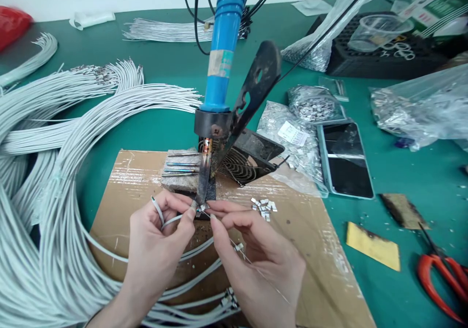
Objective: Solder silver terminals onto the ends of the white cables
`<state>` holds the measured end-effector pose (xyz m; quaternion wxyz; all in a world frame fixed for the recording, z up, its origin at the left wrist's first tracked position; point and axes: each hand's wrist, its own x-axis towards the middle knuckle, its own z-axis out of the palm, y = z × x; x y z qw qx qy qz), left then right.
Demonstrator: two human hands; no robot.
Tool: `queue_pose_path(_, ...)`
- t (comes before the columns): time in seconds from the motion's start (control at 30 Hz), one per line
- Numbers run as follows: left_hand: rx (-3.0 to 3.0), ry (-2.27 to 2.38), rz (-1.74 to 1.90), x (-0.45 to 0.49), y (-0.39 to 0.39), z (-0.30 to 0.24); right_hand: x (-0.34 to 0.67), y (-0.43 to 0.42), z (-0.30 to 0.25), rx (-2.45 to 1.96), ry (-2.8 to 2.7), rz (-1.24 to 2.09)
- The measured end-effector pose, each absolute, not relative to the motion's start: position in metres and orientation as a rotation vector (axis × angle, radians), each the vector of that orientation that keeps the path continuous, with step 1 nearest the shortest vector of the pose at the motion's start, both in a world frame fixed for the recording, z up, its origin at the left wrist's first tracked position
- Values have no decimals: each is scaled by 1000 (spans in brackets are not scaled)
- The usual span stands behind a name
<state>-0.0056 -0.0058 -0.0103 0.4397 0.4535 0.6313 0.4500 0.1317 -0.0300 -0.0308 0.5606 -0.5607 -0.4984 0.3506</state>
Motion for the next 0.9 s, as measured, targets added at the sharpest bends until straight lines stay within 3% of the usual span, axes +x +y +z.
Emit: queue_pose_path(0.9, 1131, 1563, 1144, -5, -9, -11, 130, -31, -32, -1290, -1159, 791)
